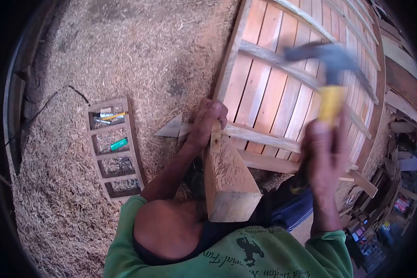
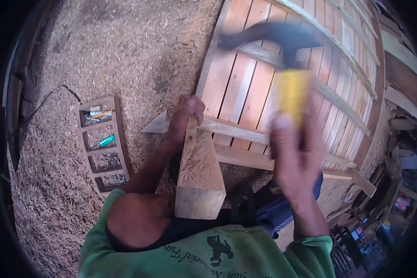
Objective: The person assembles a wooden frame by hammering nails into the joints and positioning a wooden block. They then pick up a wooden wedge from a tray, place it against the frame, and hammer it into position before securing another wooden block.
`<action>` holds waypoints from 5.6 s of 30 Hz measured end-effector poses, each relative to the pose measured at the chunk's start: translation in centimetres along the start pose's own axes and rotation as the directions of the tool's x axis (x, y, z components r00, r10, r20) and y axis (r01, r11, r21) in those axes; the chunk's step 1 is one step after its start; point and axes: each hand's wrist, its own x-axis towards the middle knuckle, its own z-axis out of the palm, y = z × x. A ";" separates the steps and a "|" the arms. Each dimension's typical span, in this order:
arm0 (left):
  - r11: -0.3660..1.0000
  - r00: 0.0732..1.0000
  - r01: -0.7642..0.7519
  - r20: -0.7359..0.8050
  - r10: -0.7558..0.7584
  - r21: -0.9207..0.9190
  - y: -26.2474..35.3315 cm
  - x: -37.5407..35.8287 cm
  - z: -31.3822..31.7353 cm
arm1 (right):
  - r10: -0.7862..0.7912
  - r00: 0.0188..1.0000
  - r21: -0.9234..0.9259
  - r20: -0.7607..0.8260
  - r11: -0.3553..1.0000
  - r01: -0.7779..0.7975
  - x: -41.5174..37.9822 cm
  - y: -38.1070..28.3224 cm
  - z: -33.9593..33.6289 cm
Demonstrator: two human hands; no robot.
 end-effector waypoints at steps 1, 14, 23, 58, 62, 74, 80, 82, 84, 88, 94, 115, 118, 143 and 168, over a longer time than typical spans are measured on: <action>0.995 0.998 0.047 -0.036 -0.050 -0.090 0.7 -0.2 0.7 | -0.174 0.972 0.100 -0.159 0.976 0.191 0.7 -1.1 0.9; 0.996 0.996 0.057 -0.062 -0.061 -0.064 0.6 -0.4 0.5 | -0.392 0.918 -0.034 0.065 0.918 0.394 -1.3 2.3 0.4; 0.978 0.997 -0.077 0.025 0.074 0.194 0.7 -0.2 0.1 | -0.137 0.975 -0.125 0.174 0.979 0.160 -1.3 0.3 -0.2; 0.768 0.667 0.607 -0.657 -0.353 0.204 6.2 -21.5 -3.3 | -0.266 0.956 -0.770 0.127 0.581 0.264 -1.9 24.1 -7.2; 0.628 0.638 0.741 -0.543 -0.546 0.239 10.3 -25.0 3.4 | -0.028 0.710 -0.194 0.704 0.954 0.230 -3.9 20.2 -4.7; 0.416 0.692 0.662 -0.296 -0.658 0.623 12.7 -21.4 17.4 | -0.095 0.046 0.105 0.994 0.839 -0.535 -9.9 18.3 -3.3; 0.905 0.659 0.406 -0.646 -0.385 -0.125 1.1 -25.1 16.2 | 0.086 0.300 0.124 0.950 0.779 -0.614 -8.8 19.5 -2.6; 0.963 0.663 0.178 -0.699 -0.269 -0.202 -2.8 -25.9 17.7 | 0.105 0.438 0.178 0.893 0.811 -0.558 -8.6 19.0 -2.4; 0.973 0.631 0.027 -0.751 -0.193 -0.227 -4.8 -25.9 20.1 | 0.109 0.611 0.265 0.784 0.831 -0.489 -8.7 19.3 -2.1; 0.996 0.628 -0.019 -0.776 -0.056 -0.087 -4.0 -24.9 23.3 | 0.021 0.595 0.333 0.804 0.812 -0.479 -7.4 19.5 -3.4; 0.983 0.806 0.087 -0.592 0.024 0.159 -1.8 -21.6 23.2 | -0.196 0.589 0.406 0.784 0.879 -0.248 -5.0 20.8 -10.8; 0.449 0.821 0.559 -0.389 -0.418 0.697 -18.4 -28.8 18.9 | 0.267 0.902 0.142 -0.338 0.962 -0.231 -19.5 48.0 -65.3; 0.418 0.759 0.640 -0.448 -0.472 0.644 -18.2 -28.6 18.0 | 0.165 0.910 -0.243 -0.381 0.932 -0.271 -19.4 44.4 -67.2; 0.434 0.845 0.333 -0.061 -0.531 0.837 -16.4 -24.8 18.1 | 0.435 0.069 0.420 -0.898 0.893 -0.165 -14.5 50.7 -57.8; 0.469 0.790 0.497 -0.157 -0.592 0.731 -17.4 -26.1 14.9 | 0.239 0.092 0.200 -0.967 0.929 -0.311 -13.9 56.7 -72.1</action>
